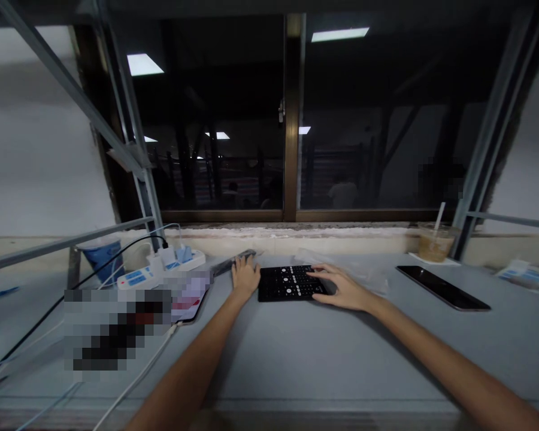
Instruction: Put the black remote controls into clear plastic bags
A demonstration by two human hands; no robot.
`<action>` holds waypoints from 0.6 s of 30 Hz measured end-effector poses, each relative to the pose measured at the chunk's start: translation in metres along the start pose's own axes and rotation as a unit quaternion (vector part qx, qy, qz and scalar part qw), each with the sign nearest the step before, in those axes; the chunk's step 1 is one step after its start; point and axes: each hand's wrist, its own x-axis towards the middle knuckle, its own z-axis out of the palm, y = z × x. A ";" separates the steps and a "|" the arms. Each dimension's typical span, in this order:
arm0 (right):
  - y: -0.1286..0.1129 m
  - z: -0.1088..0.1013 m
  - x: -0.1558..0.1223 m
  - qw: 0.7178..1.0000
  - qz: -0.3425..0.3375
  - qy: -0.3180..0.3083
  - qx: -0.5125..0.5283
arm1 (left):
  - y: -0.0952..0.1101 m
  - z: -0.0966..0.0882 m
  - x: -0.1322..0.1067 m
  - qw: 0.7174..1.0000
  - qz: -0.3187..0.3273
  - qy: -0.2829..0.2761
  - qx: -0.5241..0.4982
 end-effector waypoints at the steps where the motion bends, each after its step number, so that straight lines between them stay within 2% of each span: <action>1: -0.001 0.001 0.000 1.000 -0.005 -0.002 0.003 | -0.007 0.000 0.003 1.000 -0.015 0.013 0.019; 4: -0.002 0.001 0.000 1.000 -0.011 -0.002 0.014 | -0.029 0.001 0.009 0.995 -0.063 0.019 0.068; 7: -0.004 0.001 0.000 1.000 -0.011 0.003 0.016 | -0.040 0.001 0.012 0.993 -0.069 0.014 0.090; 14: -0.006 0.002 0.001 1.000 -0.002 0.002 0.017 | -0.029 -0.007 0.006 0.994 -0.049 0.038 0.094; 18: -0.004 0.003 0.000 1.000 0.000 0.002 0.024 | -0.024 -0.010 0.003 0.994 -0.046 0.029 0.100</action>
